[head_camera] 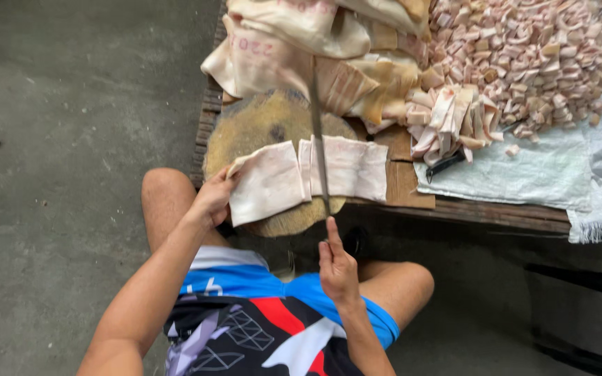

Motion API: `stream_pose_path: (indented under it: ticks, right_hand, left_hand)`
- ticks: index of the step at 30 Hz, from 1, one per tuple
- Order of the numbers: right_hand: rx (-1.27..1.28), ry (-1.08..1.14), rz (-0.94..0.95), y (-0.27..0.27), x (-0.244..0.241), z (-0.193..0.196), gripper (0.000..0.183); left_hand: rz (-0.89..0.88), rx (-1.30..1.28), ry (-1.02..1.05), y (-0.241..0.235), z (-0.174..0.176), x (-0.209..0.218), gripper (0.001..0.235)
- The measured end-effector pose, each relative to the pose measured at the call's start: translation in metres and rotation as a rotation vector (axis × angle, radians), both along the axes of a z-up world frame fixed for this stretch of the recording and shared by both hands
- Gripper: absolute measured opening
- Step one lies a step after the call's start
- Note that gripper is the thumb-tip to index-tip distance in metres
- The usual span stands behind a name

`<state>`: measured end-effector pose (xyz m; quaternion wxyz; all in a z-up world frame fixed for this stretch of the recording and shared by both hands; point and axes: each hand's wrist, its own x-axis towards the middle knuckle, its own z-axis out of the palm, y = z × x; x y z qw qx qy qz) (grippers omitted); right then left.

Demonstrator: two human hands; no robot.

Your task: The person sits on a low chair and uses a large knife to slice sheets of animal skin into strips on a round wooden cutting board. The person repeatedly cuts the skin and moves the resulting pieces onto a white cloth on the table.

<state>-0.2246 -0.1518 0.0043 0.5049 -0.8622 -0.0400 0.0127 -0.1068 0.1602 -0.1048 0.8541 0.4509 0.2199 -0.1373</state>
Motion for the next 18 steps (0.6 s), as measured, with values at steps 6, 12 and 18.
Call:
stream_pose_path:
  ticks: [6,12,18]
  right_hand:
    - [-0.05,0.003,0.1,0.039,-0.001,-0.018,0.059]
    - [0.327,0.293,0.064,0.025,0.002,0.038,0.059]
    - [0.64,-0.374,0.277,-0.002,-0.023,0.055,0.04]
  left_hand:
    - [0.061,-0.032,0.1,0.002,0.023,-0.01,0.034]
    - [0.083,-0.034,0.048,0.017,0.028,-0.02,0.035]
    - [0.087,-0.039,0.085,0.02,0.042,-0.023,0.036]
